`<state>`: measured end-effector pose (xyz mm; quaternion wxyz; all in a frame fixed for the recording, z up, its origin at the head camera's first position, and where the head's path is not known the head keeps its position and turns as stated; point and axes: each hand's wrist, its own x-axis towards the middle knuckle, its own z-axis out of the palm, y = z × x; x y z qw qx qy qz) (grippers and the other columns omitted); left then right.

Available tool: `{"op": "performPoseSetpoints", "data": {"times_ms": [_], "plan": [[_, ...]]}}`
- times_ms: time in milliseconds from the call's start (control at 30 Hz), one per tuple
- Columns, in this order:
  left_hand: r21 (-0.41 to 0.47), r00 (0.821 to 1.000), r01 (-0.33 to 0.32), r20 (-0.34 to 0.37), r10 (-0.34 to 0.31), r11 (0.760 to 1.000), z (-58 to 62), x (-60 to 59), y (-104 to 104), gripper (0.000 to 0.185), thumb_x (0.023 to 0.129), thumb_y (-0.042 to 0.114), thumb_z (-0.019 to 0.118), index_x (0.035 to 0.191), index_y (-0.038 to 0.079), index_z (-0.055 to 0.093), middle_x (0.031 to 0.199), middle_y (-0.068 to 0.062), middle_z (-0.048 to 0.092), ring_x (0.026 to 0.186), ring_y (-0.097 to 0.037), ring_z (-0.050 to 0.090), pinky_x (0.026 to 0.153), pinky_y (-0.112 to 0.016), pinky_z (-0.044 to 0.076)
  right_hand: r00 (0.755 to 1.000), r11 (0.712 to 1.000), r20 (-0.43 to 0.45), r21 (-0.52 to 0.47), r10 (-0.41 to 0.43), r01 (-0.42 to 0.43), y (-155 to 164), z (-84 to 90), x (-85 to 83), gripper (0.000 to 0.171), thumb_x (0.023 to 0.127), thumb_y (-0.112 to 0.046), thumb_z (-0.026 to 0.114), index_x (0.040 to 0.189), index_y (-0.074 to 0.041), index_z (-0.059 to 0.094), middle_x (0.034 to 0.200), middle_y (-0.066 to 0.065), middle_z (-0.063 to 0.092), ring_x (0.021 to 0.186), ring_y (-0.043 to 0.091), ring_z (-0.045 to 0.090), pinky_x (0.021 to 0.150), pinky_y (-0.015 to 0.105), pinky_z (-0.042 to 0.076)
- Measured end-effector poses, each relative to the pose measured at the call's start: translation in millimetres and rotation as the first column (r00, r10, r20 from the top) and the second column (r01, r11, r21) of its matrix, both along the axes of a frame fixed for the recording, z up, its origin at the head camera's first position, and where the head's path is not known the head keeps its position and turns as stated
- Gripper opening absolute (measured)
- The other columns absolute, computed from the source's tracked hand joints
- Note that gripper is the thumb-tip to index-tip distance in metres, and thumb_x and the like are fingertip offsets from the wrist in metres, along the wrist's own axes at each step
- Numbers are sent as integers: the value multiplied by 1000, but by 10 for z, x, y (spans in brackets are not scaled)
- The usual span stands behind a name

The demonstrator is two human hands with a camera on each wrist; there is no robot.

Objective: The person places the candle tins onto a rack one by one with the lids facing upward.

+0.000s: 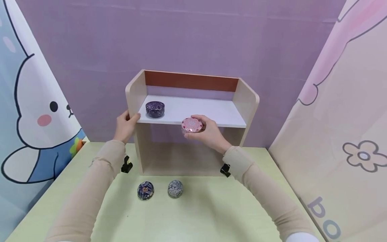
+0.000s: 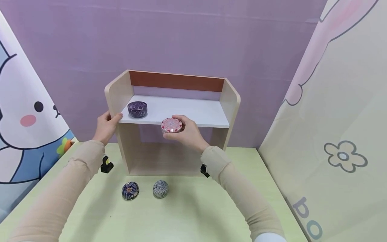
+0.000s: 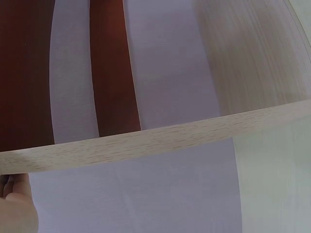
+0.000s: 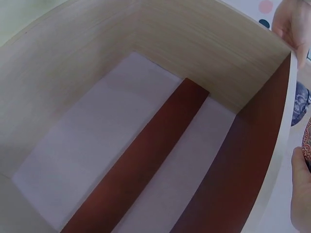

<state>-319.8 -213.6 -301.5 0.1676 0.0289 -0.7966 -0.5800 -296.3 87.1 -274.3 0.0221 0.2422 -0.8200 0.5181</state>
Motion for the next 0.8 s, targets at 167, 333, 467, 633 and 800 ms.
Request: {"op": "performPoseSetpoints", "data": {"times_ms": [167,333,467,633,800], "plan": [[-2,1000,-5,-1,5,1000,9,6,-10,58,91,40,47,139,8,39,130,-18,48,111,-25,45,99,-42,37,1000,1000,14,-5,-2,2,-54,66,-35,70,69,-25,80,131,-17,47,118,4,55,106,17,54,91,35,45],[-6,1000,-6,-16,5,1000,16,-2,-10,56,91,38,49,137,8,40,127,-18,50,107,-22,47,94,-37,39,1000,1000,31,-15,-1,2,-113,124,-54,73,68,-24,80,132,-17,46,121,4,54,108,18,53,92,35,45],[-15,999,1,-38,-1,1000,15,-6,-1,54,91,37,49,136,8,43,123,-18,53,101,-18,48,85,-27,40,1000,999,23,-33,1,0,-160,161,-76,74,69,-23,80,133,-15,46,124,6,53,110,18,53,93,35,44],[-12,999,3,-42,-3,1000,17,4,-4,54,91,37,49,136,9,43,123,-17,53,101,-18,48,86,-27,40,1000,999,20,-47,6,-5,-234,199,-123,73,69,-24,80,132,-13,46,123,5,53,108,17,53,92,33,44],[-11,1000,1,-30,-1,1000,21,9,-12,54,91,37,49,136,9,43,125,-18,52,105,-21,48,91,-34,40,1000,997,20,-76,-1,2,-291,218,-187,74,68,-22,81,132,-10,46,121,5,54,107,17,54,92,32,44]]}}
